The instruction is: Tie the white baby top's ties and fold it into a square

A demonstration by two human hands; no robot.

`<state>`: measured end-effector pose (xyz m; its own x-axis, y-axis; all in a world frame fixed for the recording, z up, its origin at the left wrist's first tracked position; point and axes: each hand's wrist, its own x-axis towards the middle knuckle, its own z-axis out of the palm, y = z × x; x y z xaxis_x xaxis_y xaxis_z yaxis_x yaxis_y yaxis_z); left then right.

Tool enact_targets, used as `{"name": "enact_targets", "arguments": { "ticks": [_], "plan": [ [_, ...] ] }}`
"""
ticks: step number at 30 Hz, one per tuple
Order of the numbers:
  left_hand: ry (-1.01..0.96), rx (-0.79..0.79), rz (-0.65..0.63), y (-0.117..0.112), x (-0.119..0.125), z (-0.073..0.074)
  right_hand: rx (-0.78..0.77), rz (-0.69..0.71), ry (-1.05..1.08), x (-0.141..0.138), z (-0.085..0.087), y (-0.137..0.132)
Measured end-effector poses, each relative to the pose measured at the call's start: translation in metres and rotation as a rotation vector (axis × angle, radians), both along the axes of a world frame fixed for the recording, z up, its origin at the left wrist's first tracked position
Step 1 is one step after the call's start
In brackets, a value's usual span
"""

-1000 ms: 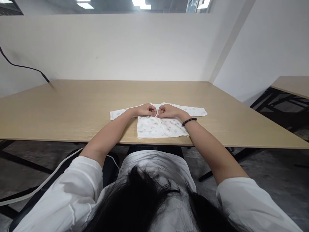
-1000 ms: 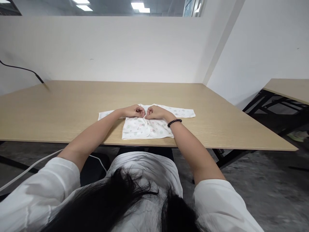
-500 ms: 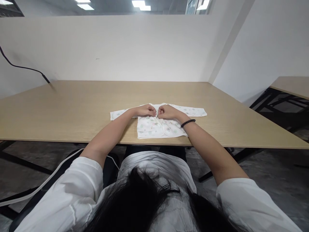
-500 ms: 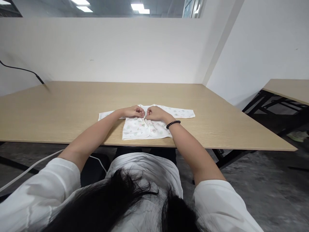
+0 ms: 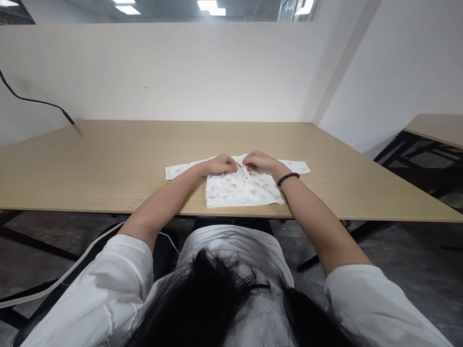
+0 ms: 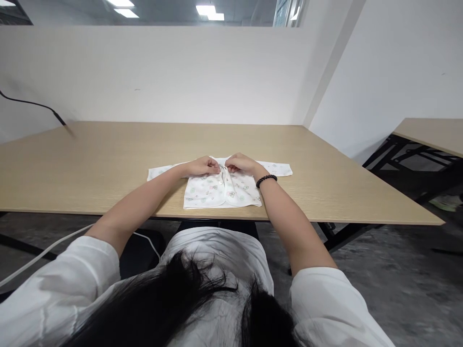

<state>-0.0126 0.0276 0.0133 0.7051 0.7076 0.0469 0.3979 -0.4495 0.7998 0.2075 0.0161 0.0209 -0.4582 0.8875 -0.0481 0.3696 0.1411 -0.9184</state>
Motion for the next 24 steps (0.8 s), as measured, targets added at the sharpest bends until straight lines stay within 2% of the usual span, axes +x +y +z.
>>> {"name": "enact_targets", "arguments": {
  "ticks": [6, 10, 18, 24],
  "plan": [
    [0.035, -0.019, 0.01, -0.004, 0.003, 0.002, -0.054, 0.096, 0.067, 0.0, -0.002, -0.001],
    [0.029, -0.065, -0.007, -0.004, 0.001, 0.005, -0.077, 0.091, 0.026, 0.0, 0.001, -0.005],
    [0.006, -0.107, -0.068, 0.002, -0.001, 0.001, 0.034, 0.107, -0.081, 0.001, 0.005, -0.007],
    [0.012, -0.094, -0.094, 0.007, -0.001, -0.002, 0.035, 0.123, -0.112, 0.001, 0.006, -0.007]
  ]
}}
